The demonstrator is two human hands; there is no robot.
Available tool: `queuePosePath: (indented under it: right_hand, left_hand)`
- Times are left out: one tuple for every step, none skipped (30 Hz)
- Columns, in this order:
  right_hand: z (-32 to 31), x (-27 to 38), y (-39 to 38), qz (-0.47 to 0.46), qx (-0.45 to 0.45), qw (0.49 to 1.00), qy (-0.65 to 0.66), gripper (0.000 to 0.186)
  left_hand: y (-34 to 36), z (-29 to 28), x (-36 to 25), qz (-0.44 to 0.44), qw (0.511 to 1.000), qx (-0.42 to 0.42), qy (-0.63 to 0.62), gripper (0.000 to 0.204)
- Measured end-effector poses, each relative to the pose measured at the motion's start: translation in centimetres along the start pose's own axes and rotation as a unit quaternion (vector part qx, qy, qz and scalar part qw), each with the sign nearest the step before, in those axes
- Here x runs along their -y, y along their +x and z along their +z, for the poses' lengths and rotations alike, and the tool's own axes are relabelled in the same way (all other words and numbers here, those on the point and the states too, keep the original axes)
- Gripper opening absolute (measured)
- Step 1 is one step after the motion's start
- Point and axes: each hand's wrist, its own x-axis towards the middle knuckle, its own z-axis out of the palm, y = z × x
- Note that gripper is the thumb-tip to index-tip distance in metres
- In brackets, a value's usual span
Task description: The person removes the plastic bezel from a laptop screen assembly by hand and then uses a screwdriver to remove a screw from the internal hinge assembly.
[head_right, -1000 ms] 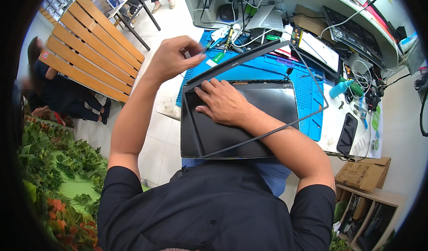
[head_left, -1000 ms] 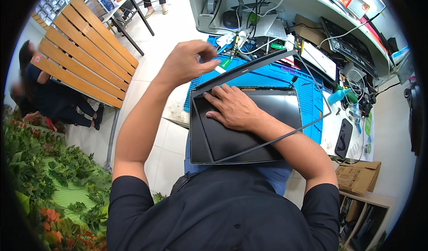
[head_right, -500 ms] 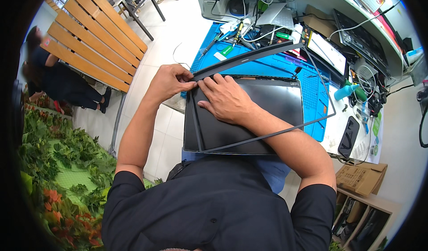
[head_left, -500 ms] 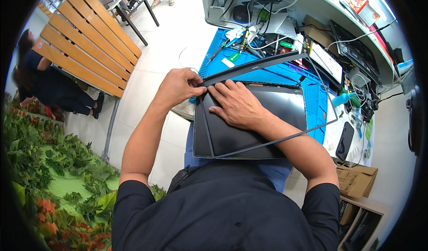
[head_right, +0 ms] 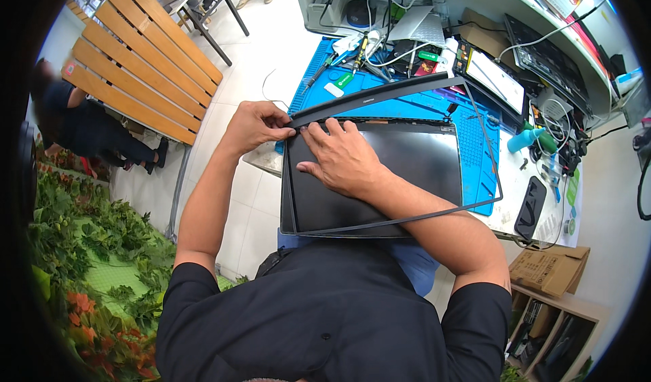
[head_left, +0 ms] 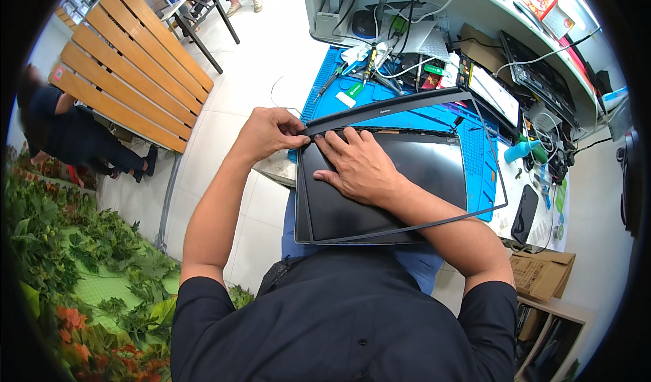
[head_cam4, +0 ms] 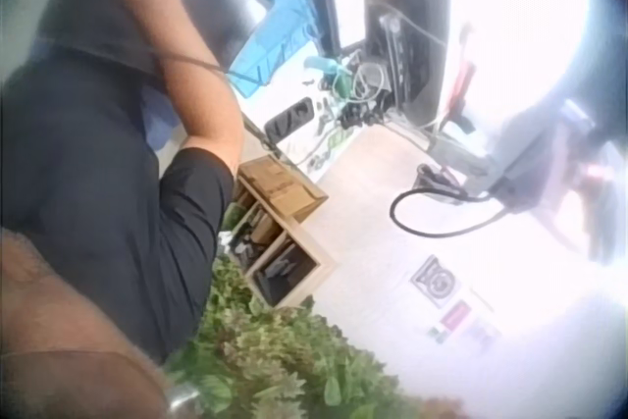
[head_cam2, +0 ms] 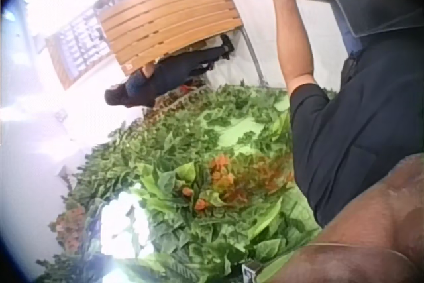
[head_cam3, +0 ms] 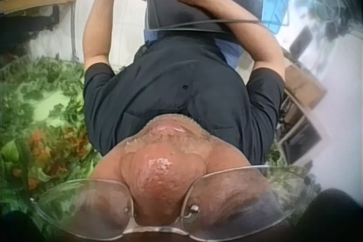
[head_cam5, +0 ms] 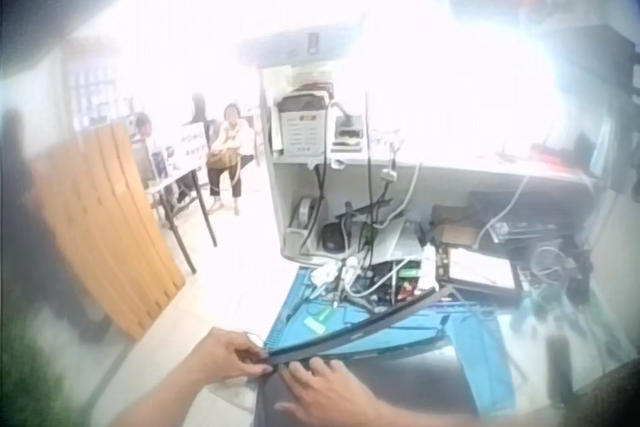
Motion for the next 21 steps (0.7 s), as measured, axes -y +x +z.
queuePosePath:
  right_hand:
    - [0.1,0.0,0.0,0.000,-0.002,1.000,0.002,0.073]
    - [0.2,-0.1,0.0,0.000,-0.003,1.000,0.004,0.073]
    - [0.2,-0.1,-0.1,0.000,-0.005,1.000,0.006,0.073]
    - [0.2,-0.2,-0.1,0.000,-0.004,1.000,0.010,0.072]
    - [0.1,-0.2,-0.1,0.000,-0.004,1.000,0.014,0.072]
    - [0.1,-0.2,-0.1,-0.001,-0.003,1.000,0.018,0.072]
    - [0.1,-0.2,-0.1,0.000,-0.004,1.000,0.015,0.072]
    - [0.2,-0.1,-0.1,0.000,-0.006,1.000,0.013,0.072]
    - [0.2,0.0,-0.1,0.001,-0.007,1.000,0.011,0.072]
    - [0.1,0.0,0.0,0.002,-0.001,1.000,0.010,0.072]
    - [0.1,0.0,0.0,0.004,0.005,1.000,0.008,0.072]
    - [0.0,0.0,0.1,0.006,0.011,1.000,0.006,0.072]
    - [0.1,0.0,0.1,0.005,0.010,1.000,0.007,0.072]
    - [0.1,-0.1,0.1,0.004,0.009,1.000,0.009,0.072]
    - [0.1,-0.1,0.2,0.004,0.008,1.000,0.010,0.072]
    - [0.0,-0.1,0.3,0.002,0.011,1.000,0.013,0.071]
    - [-0.2,-0.1,0.5,0.000,0.014,1.000,0.017,0.071]
    - [-0.4,0.0,0.7,-0.001,0.017,1.000,0.021,0.070]
    - [-0.2,0.0,0.8,-0.003,0.013,1.000,0.021,0.070]
    - [0.0,0.0,0.9,-0.005,0.009,1.000,0.021,0.070]
    - [0.2,-0.1,1.0,-0.006,0.005,1.000,0.022,0.070]
  left_hand:
    - [0.0,0.0,0.0,0.002,1.000,0.001,0.001,0.026]
    - [0.0,0.0,0.1,0.003,1.000,0.001,0.002,0.026]
    - [0.0,-0.1,0.0,0.011,1.000,0.001,0.008,0.025]
    - [0.0,-0.2,-0.1,0.019,1.000,0.000,0.014,0.025]
    - [0.1,-0.3,-0.2,0.027,0.999,-0.001,0.020,0.024]
    - [0.1,-0.6,0.1,0.020,1.000,-0.006,-0.001,0.023]
    - [0.1,-1.2,0.6,0.013,1.000,-0.011,-0.022,0.022]
    - [0.0,-1.8,0.9,0.005,0.999,-0.016,-0.043,0.022]
    - [0.0,-2.3,1.2,0.001,0.999,-0.012,-0.039,0.024]
    - [-0.1,-2.7,1.1,-0.004,0.999,-0.011,-0.041,0.023]
    - [-0.1,-2.9,1.1,-0.009,0.999,-0.009,-0.042,0.023]
    - [-0.2,-3.1,1.1,-0.014,0.999,-0.008,-0.044,0.023]
    - [-0.4,-3.2,1.0,-0.014,0.999,-0.013,-0.049,0.022]
    - [-0.6,-3.3,0.9,-0.013,0.998,-0.018,-0.055,0.022]
    - [-0.9,-3.3,0.9,-0.013,0.998,-0.023,-0.060,0.022]
    - [-1.1,-3.4,1.1,-0.012,0.997,-0.028,-0.065,0.021]
    - [-1.3,-3.5,1.5,-0.011,0.997,-0.032,-0.071,0.021]
    - [-1.5,-3.5,1.8,-0.010,0.996,-0.037,-0.076,0.021]
    - [-1.7,-3.5,2.0,-0.007,0.994,-0.041,-0.097,0.021]
    - [-2.0,-3.4,2.2,-0.003,0.992,-0.045,-0.118,0.022]
    - [-2.3,-3.3,2.5,0.000,0.989,-0.049,-0.139,0.022]
